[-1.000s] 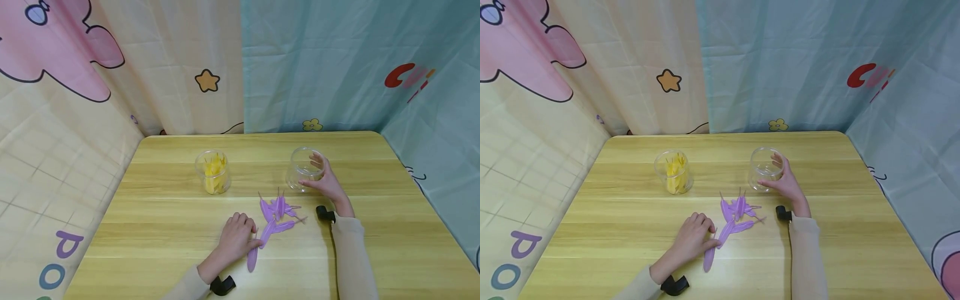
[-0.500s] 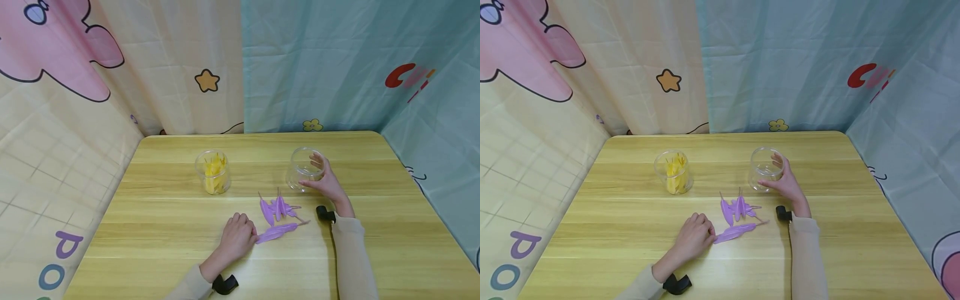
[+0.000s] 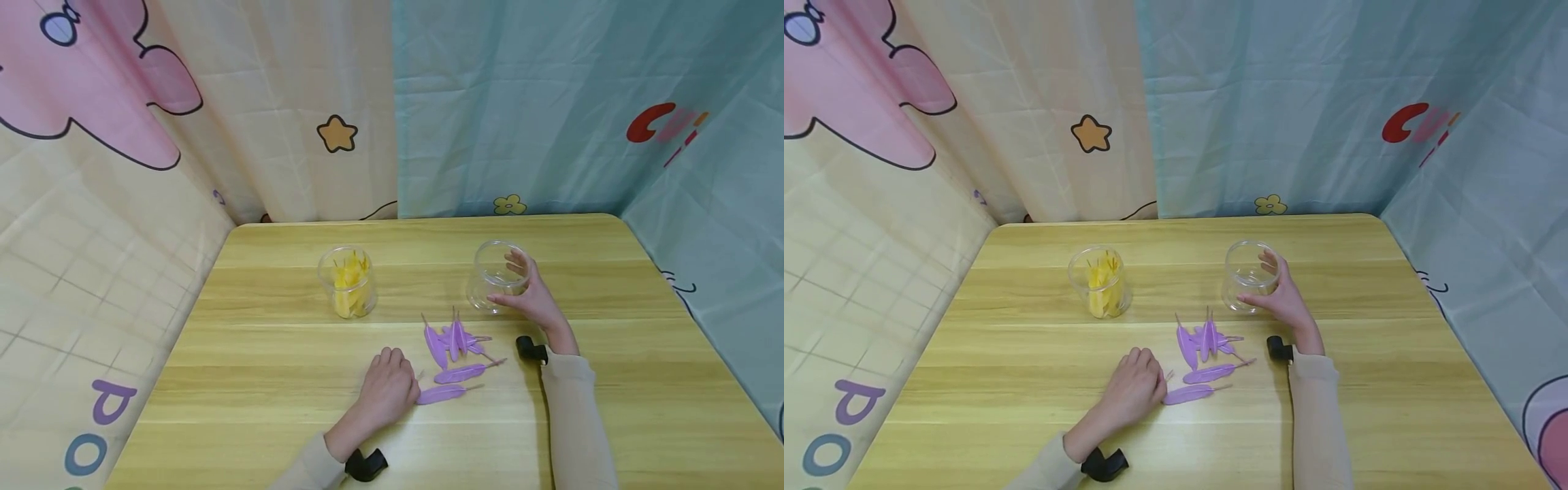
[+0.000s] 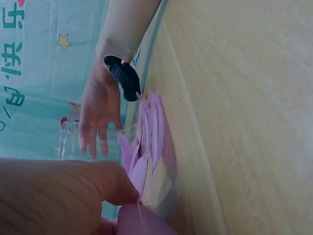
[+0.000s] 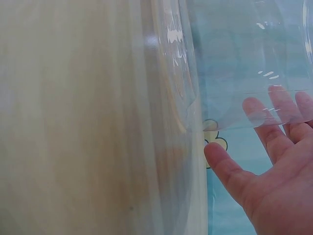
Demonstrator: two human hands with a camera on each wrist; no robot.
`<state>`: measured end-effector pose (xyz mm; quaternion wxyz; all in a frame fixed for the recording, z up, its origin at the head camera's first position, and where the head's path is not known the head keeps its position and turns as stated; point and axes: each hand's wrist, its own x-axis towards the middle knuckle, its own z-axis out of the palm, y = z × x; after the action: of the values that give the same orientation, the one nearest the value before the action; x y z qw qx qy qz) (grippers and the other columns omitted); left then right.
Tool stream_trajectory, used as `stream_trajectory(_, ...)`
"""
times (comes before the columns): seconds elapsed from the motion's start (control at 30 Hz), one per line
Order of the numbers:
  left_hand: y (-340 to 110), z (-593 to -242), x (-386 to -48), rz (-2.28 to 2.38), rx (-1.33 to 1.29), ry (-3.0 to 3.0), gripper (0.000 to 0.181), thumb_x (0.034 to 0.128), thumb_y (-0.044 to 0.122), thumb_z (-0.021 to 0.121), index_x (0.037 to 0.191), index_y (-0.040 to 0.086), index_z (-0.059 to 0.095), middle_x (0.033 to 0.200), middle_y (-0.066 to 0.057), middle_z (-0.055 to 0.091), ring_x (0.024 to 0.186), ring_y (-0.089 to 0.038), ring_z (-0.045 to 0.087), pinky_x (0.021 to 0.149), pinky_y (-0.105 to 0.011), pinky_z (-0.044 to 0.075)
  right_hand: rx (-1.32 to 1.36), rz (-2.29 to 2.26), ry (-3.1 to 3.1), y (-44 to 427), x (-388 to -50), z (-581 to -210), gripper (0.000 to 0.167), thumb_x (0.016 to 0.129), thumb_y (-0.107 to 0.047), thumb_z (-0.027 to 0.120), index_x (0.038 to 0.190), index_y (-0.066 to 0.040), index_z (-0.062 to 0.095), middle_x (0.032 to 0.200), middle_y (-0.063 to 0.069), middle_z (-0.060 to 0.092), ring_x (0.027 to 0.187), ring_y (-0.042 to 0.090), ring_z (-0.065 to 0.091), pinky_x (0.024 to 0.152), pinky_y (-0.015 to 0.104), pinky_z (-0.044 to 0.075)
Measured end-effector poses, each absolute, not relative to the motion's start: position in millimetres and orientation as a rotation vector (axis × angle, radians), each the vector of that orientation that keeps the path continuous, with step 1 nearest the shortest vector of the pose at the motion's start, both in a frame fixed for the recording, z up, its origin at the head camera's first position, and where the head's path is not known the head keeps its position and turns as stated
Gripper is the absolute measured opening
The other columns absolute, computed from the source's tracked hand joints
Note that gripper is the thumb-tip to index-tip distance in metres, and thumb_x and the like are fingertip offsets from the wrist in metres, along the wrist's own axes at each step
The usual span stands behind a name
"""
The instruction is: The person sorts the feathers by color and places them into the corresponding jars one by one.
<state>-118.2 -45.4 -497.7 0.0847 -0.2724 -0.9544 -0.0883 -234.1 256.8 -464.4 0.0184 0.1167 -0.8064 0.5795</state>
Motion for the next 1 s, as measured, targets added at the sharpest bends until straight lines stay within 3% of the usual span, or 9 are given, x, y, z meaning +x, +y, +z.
stream_trajectory(0.13, -47, -492, -128, -0.422, -0.8, -2.847, 0.016, 0.0843, 0.02, 0.057, 0.071, 0.011, 0.056, 0.077, 0.0, 0.044, 0.075, -0.018, 0.037, 0.066, -0.027, 0.033, 0.377, 1.796, -2.502, 256, -236, -463, 0.1, 0.073, -0.002, 0.08, 0.147, 0.0, 0.013, 0.148, 0.025, 0.023, 0.133, 0.044, 0.021, 0.099, 0.067, 0.021)
stream_trajectory(0.27, -44, -471, -150, -0.749, -0.877, -2.811, 0.011, 0.0909, 0.019, 0.055, 0.082, 0.014, 0.058, 0.095, -0.002, 0.051, 0.088, -0.019, 0.041, 0.077, -0.031, 0.035, 0.376, 1.789, -2.506, 256, -237, -462, 0.1, 0.073, -0.003, 0.081, 0.147, 0.0, 0.013, 0.148, 0.025, 0.023, 0.133, 0.044, 0.021, 0.1, 0.066, 0.021)
stream_trajectory(0.4, -28, -443, -181, -1.157, -1.071, -2.623, 0.008, 0.0993, 0.018, 0.047, 0.095, 0.012, 0.051, 0.112, -0.006, 0.044, 0.105, -0.023, 0.035, 0.09, -0.039, 0.029, 0.358, 1.79, -2.513, 257, -236, -462, 0.1, 0.073, -0.004, 0.081, 0.147, 0.0, 0.014, 0.148, 0.024, 0.024, 0.133, 0.044, 0.022, 0.1, 0.066, 0.021)
stream_trajectory(0.53, 1, -416, -212, -1.442, -1.196, -2.321, 0.007, 0.1019, 0.016, 0.042, 0.099, 0.009, 0.045, 0.123, -0.012, 0.038, 0.117, -0.025, 0.029, 0.096, -0.041, 0.025, 0.354, 1.813, -2.503, 258, -233, -465, 0.1, 0.073, -0.002, 0.081, 0.147, 0.001, 0.014, 0.147, 0.026, 0.023, 0.133, 0.046, 0.021, 0.1, 0.065, 0.022)
stream_trajectory(0.77, 56, -397, -256, -1.709, -1.108, -2.0, 0.008, 0.1016, 0.008, 0.038, 0.097, 0.004, 0.043, 0.127, -0.017, 0.033, 0.127, -0.021, 0.025, 0.104, -0.035, 0.023, 0.33, 1.843, -2.509, 257, -231, -469, 0.097, 0.075, -0.001, 0.079, 0.147, -0.002, 0.014, 0.147, 0.024, 0.022, 0.133, 0.045, 0.02, 0.1, 0.065, 0.022)
stream_trajectory(1.0, 83, -413, -281, -1.638, -0.997, -2.019, 0.009, 0.1028, 0.011, 0.038, 0.101, 0.003, 0.043, 0.128, -0.017, 0.031, 0.127, -0.023, 0.025, 0.104, -0.034, 0.02, 0.387, 1.825, -2.491, 257, -235, -466, 0.097, 0.076, 0.0, 0.078, 0.147, -0.002, 0.012, 0.147, 0.027, 0.02, 0.133, 0.048, 0.019, 0.099, 0.068, 0.022)
